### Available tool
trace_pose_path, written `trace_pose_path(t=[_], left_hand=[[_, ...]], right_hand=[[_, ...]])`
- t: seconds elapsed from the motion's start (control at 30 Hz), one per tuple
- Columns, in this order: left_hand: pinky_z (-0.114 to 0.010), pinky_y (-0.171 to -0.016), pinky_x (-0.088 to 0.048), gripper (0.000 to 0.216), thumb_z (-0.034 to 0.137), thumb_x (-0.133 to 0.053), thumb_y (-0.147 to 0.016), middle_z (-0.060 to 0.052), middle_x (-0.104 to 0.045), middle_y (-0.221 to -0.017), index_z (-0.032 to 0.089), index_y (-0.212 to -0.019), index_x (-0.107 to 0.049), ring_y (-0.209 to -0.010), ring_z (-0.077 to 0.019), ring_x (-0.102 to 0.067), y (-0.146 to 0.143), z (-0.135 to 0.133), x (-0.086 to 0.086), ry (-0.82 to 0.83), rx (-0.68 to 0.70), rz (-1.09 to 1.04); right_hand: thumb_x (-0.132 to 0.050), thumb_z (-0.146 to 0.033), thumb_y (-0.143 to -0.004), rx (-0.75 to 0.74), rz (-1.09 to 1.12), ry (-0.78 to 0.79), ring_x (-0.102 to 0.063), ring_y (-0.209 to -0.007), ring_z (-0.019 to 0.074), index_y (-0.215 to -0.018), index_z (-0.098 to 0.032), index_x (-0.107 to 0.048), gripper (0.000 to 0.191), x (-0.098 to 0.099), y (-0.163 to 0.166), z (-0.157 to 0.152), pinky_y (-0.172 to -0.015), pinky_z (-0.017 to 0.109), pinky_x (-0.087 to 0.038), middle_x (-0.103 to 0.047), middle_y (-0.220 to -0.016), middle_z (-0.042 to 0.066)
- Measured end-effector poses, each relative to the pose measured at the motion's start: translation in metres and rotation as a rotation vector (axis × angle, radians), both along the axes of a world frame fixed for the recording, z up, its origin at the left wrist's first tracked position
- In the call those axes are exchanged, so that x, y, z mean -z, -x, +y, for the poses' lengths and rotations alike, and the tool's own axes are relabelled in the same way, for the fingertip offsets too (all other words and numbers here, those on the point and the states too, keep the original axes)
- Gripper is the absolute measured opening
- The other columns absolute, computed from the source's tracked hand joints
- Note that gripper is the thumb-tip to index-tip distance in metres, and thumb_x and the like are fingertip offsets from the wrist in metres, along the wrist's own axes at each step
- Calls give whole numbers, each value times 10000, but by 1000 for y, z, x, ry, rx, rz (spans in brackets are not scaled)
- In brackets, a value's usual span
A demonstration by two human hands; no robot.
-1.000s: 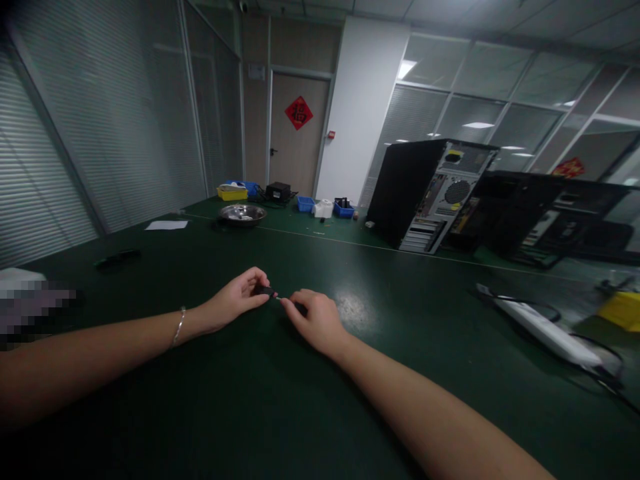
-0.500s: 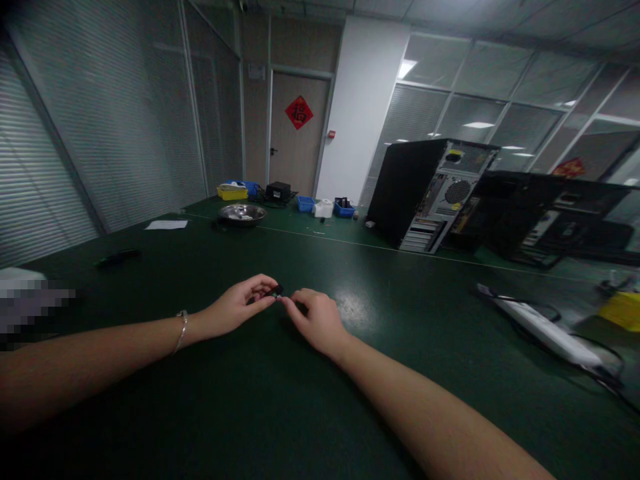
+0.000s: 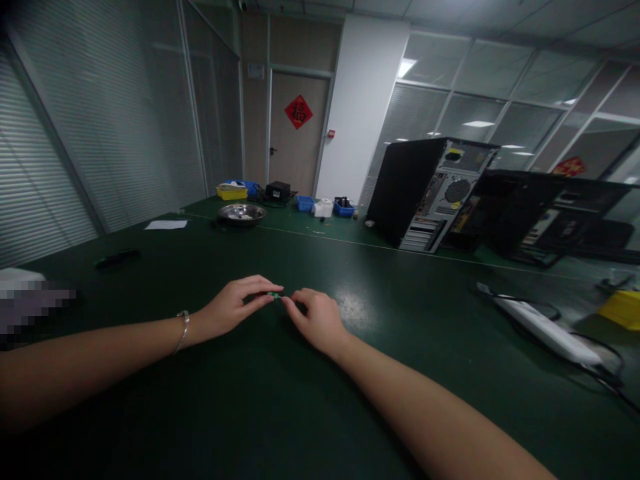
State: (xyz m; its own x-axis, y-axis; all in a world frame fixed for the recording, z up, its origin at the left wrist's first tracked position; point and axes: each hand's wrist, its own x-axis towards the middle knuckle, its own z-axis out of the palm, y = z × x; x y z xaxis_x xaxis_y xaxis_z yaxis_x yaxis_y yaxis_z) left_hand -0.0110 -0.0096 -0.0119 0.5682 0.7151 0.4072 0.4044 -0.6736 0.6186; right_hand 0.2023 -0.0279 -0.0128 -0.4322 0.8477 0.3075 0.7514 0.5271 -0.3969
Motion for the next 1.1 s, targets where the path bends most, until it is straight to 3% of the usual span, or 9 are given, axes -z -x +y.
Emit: trace_pose_path(t=[0.27,0.7,1.1], left_hand=[[-307,-867,-481,237,210,-554,-889,-37,-662,-1057,233,-1100,-660,-982,-178,-608,0,-2,-1,-3,58,-82],[-298,-860,-494,211,207,-592,-862,-42,-679,-1032,216,-1048,-691,-971,-184,-622,-1,2,3,126,102,-197],[-281,-777,-474,238,246,-467,-922,-51,-594,-987,196,-1065,-650,-874,-166,-575,0,7,4,166,66,-119]], right_hand=[[-408,-362,-954,-60,23,16,-549,-706,142,-860,-187,-657,319,-2,-2,-1,-641,246,-392,-619,-775,28],[-412,-358,-956,-138,137,44,-565,-715,138,-854,-182,-653,316,-1,-2,0,-645,242,-397,-630,-771,18],[-400,-398,-951,4,167,33,-557,-694,145,-807,-175,-650,365,1,-1,1,-621,242,-388,-626,-738,20]])
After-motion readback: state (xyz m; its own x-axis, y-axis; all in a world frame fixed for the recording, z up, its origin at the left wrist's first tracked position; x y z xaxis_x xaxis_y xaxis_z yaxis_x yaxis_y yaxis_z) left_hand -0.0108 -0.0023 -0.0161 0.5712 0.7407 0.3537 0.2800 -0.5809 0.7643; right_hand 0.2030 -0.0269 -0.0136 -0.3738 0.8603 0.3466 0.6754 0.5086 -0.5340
